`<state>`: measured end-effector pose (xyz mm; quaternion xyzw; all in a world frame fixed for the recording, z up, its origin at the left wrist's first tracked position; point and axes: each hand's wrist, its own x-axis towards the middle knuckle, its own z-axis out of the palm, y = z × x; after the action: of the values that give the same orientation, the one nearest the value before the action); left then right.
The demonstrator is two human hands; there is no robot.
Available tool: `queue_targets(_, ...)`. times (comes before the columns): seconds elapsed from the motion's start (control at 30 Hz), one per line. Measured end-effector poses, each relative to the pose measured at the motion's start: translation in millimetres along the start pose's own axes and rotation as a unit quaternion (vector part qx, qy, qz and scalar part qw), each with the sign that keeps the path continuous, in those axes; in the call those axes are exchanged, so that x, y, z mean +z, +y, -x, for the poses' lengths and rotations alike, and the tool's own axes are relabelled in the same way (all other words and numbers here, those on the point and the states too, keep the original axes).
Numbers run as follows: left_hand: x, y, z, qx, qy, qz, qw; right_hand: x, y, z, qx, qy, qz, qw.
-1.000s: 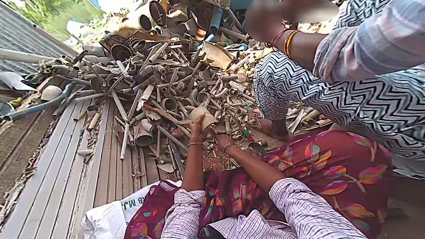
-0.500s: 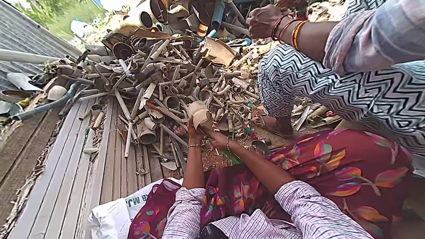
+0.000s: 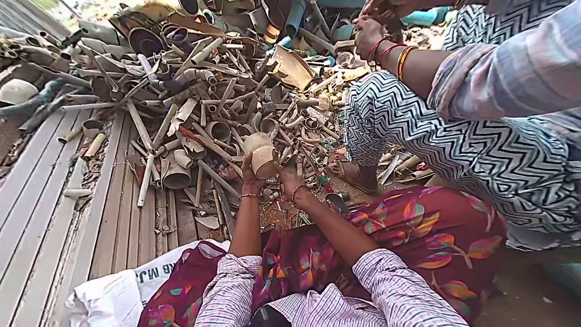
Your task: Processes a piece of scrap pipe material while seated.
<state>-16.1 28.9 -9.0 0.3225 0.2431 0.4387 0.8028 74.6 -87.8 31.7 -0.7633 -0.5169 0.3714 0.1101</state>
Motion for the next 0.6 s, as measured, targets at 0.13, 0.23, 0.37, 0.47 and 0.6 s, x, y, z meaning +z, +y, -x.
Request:
queue_targets(0.13,0.0,-7.6,0.9,0.015,0.012,-0.015,1.0,10.8,1.2,-2.4,-0.114,-0.076,-0.123,0.983)
queue_targets(0.23,-3.0,-0.6,-1.5,0.017,0.02,-0.006,1.0,8.0,3.8,-11.7,-0.067,-0.04,-0.061,0.995)
queue_targets(0.37,-6.6,-3.8,-8.5,0.002,0.018,0.026,0.999,9.4,3.6,-15.6,0.012,0.032,-0.01,0.999)
queue_targets(0.47,-13.1,-7.3,-4.2,0.0,0.005,0.01,1.0,6.0,-7.3,-8.4,-0.041,-0.058,-0.09,0.993)
queue_targets(0.6,-0.8,-3.1,0.7,0.019,0.045,0.017,0.999,16.0,-0.8,-17.9,-0.105,-0.072,-0.21,0.969)
